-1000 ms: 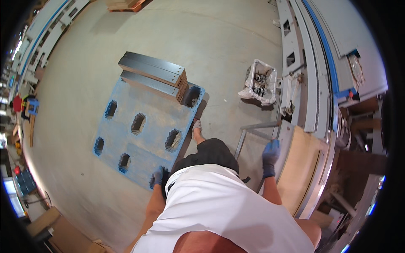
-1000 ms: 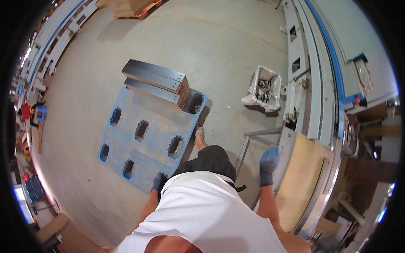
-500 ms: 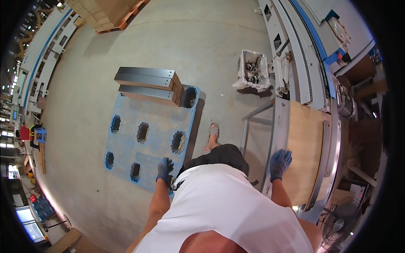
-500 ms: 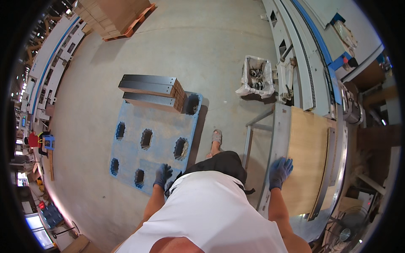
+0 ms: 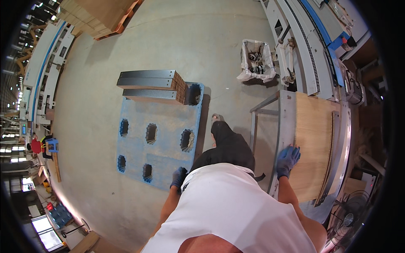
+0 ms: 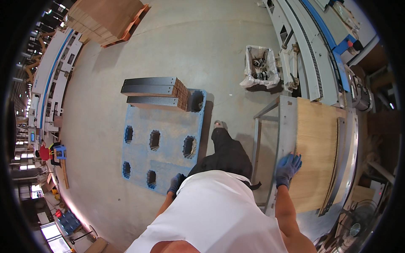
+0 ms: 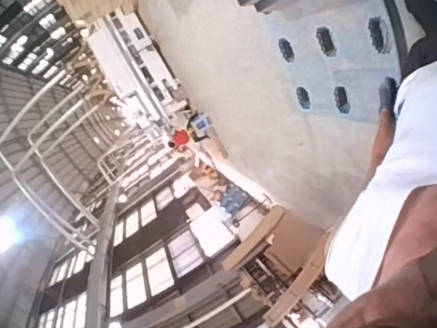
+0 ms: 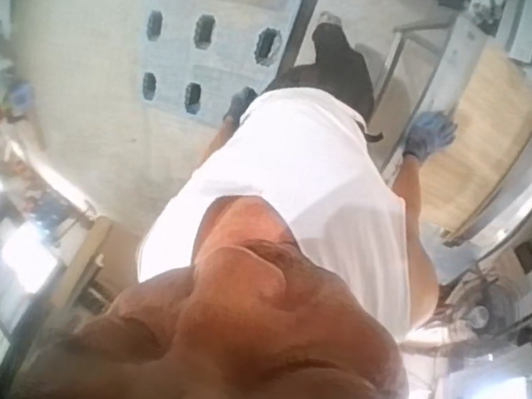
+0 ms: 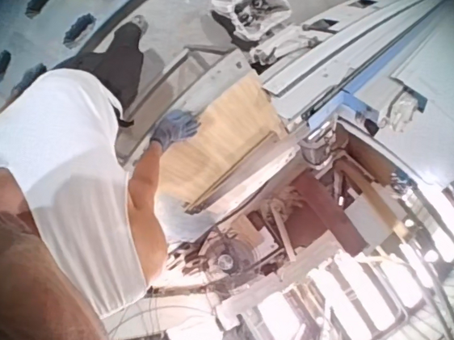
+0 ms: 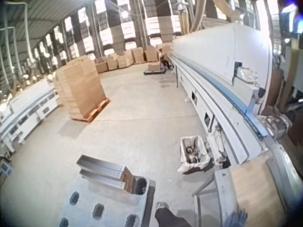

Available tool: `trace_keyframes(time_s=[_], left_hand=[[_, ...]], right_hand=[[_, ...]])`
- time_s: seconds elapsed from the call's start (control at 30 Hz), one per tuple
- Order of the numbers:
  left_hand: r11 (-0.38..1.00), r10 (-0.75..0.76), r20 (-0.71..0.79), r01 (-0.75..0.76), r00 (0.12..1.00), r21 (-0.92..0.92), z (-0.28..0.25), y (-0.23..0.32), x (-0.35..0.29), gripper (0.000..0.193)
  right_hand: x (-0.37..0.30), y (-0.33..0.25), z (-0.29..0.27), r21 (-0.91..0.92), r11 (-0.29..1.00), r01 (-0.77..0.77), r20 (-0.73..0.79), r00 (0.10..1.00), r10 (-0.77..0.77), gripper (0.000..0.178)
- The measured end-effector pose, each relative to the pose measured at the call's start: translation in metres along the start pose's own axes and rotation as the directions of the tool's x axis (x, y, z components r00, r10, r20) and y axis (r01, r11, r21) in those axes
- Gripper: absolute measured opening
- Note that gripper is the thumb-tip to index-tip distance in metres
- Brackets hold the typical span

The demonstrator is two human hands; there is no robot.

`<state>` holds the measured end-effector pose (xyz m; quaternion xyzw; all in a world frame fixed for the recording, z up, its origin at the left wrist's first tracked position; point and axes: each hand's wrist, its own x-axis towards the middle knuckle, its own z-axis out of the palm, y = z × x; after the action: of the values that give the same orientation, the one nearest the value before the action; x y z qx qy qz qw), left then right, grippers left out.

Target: The person feeds wooden boards into an edge banding machine by hand, retrieves the processed panels from the machine bed, and stacks them onto a pallet.

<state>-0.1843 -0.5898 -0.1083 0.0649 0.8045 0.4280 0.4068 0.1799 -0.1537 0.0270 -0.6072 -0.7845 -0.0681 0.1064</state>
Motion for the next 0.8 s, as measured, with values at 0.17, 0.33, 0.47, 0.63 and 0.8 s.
trace_keyframes(time_s=[0.17, 0.33, 0.47, 0.63, 0.8], left_hand=[[0.930, -0.287, -0.031, 0.271, 0.958, -0.247, -0.002, 0.000, -0.009, 0.034], [0.730, -0.546, -0.008, 0.471, 0.838, -0.495, -0.014, 0.050, -0.009, 0.055], [0.747, -0.526, -0.026, 0.447, 0.850, -0.493, -0.017, 0.076, 0.000, 0.056], [0.755, -0.483, 0.012, 0.423, 0.876, -0.502, -0.019, 0.060, 0.009, 0.054], [0.788, -0.519, 0.010, 0.483, 0.855, -0.382, -0.036, 0.070, 0.020, 0.054]], right_hand=[[-0.001, 0.001, 0.001, -0.016, 0.999, 0.028, -0.004, 1.000, -0.028, 0.047], [-0.003, 0.003, 0.001, 0.005, 1.000, 0.015, 0.061, 0.998, -0.015, 0.050], [-0.002, 0.001, 0.001, -0.021, 1.000, 0.013, 0.040, 0.999, -0.013, 0.046], [0.000, 0.002, -0.001, -0.041, 0.999, -0.009, 0.075, 0.997, 0.012, 0.041], [-0.002, 0.003, -0.001, -0.027, 0.999, 0.020, 0.032, 0.999, -0.019, 0.041]])
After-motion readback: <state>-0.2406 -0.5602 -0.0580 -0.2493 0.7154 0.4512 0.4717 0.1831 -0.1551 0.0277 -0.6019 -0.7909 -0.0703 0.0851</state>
